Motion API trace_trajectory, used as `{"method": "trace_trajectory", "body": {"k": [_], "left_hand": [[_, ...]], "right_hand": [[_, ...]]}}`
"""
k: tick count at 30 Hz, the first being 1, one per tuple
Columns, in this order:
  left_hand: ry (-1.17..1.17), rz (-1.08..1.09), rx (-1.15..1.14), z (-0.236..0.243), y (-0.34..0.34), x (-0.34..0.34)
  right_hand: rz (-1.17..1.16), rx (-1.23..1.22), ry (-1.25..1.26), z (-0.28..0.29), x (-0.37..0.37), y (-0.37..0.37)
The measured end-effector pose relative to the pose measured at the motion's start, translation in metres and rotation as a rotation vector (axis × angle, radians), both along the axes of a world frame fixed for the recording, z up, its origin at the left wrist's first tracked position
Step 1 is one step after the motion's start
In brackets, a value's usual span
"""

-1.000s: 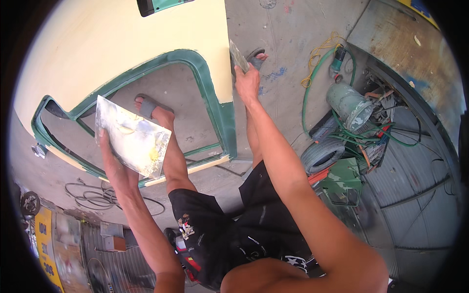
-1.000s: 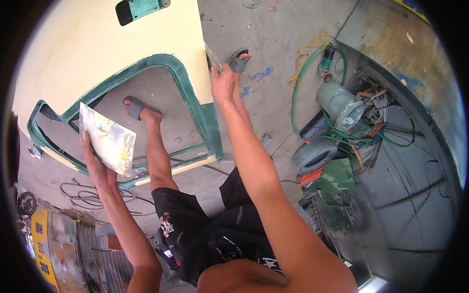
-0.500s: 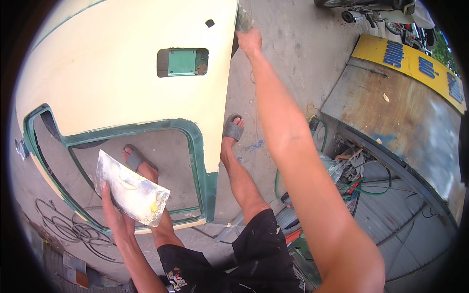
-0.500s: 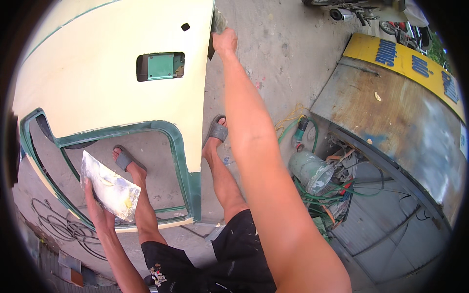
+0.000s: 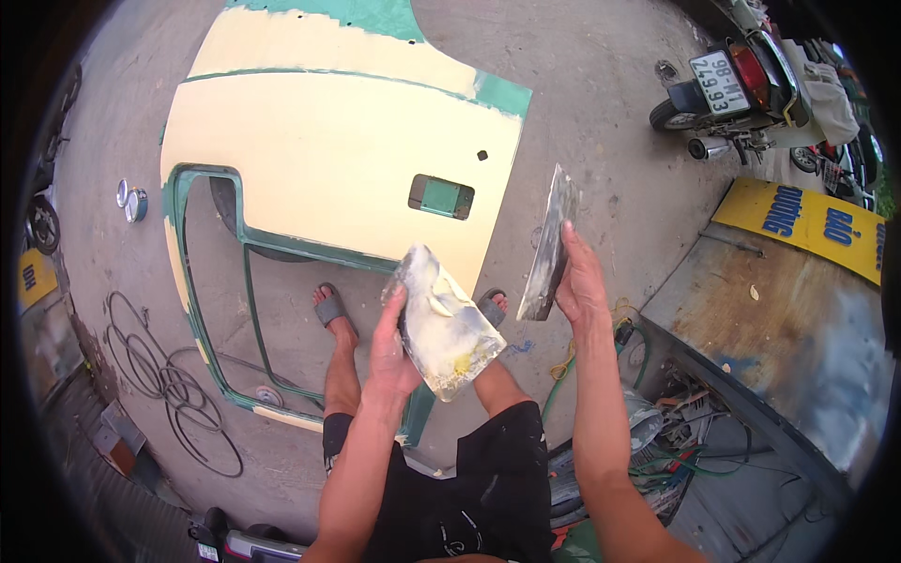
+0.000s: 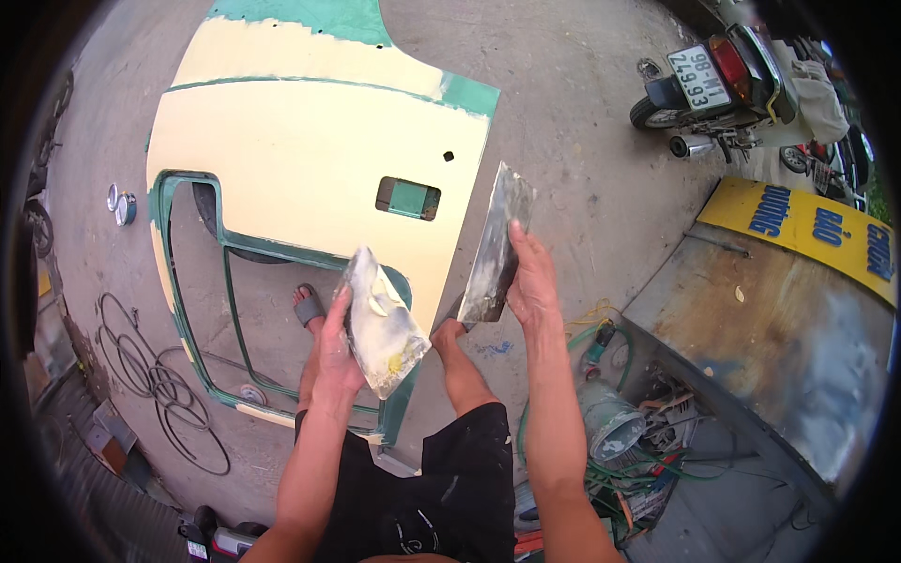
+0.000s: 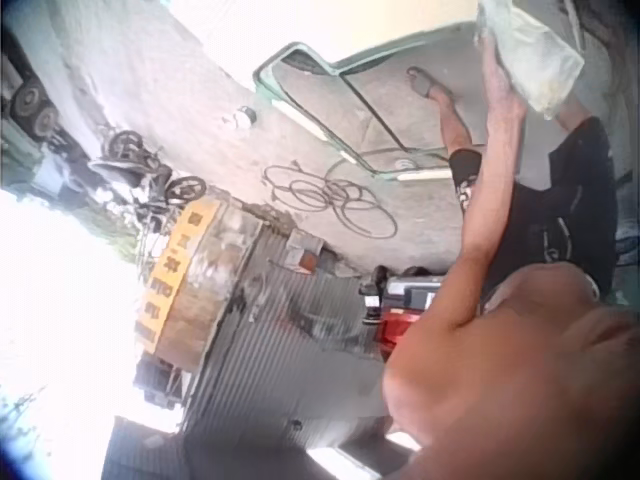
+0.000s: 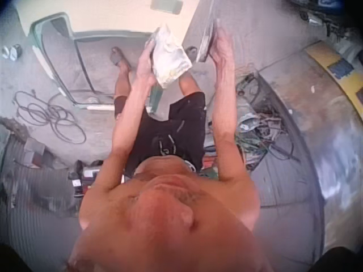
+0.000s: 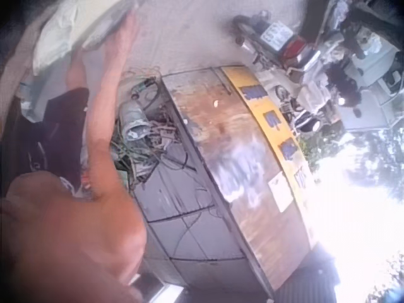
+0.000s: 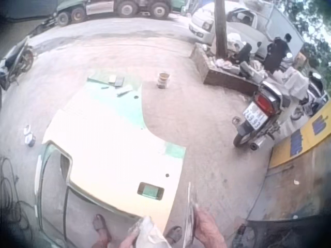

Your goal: The person applies yellow body filler to a vehicle door panel using two metal spreaders, scraping the filler onto the panel and smoothing it across several repair spots.

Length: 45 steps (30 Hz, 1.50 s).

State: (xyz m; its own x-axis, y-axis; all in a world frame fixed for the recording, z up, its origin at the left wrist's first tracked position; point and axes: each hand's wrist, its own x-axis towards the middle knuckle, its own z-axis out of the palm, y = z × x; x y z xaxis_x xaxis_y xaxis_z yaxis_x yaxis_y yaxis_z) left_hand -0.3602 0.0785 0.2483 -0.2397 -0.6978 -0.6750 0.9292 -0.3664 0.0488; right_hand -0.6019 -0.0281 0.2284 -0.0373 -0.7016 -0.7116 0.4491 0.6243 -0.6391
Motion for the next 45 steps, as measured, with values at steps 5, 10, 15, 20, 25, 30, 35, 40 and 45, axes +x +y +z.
{"method": "trace_trajectory", "body": {"k": [5,10,15,20,25,30,35,40,45], "left_hand": [[0.142,-0.212,0.066,0.102,0.015,-0.048],[0.230,-0.035,-0.176,0.164,-0.016,0.050],[0.117,-0.253,-0.265,0.255,0.020,0.051],[0.066,-0.146,-0.355,0.274,0.037,0.060],[-0.073,0.005,-0.491,0.299,0.051,0.085],[-0.493,0.033,-0.656,0.328,0.079,0.031],[-0.995,-0.224,-1.065,0.366,0.119,-0.027],[-1.232,-0.566,-1.220,0.436,0.143,-0.038],[-0.789,-0.387,-1.119,0.431,0.155,-0.030]], "right_hand": [[0.107,-0.186,-0.310,0.090,0.063,0.050],[0.447,-0.350,0.249,0.222,0.123,0.122],[-0.014,-0.276,0.018,0.267,0.143,0.149],[0.005,-0.453,-0.269,0.306,0.156,0.174],[0.017,-0.586,-0.182,0.368,0.139,0.220],[-0.193,-0.519,-0.178,0.393,0.089,0.248],[-0.445,-0.753,0.177,0.410,0.050,0.240],[-0.444,-0.888,0.251,0.462,0.002,0.242],[-0.531,-1.315,0.025,0.551,-0.014,0.245]]}}
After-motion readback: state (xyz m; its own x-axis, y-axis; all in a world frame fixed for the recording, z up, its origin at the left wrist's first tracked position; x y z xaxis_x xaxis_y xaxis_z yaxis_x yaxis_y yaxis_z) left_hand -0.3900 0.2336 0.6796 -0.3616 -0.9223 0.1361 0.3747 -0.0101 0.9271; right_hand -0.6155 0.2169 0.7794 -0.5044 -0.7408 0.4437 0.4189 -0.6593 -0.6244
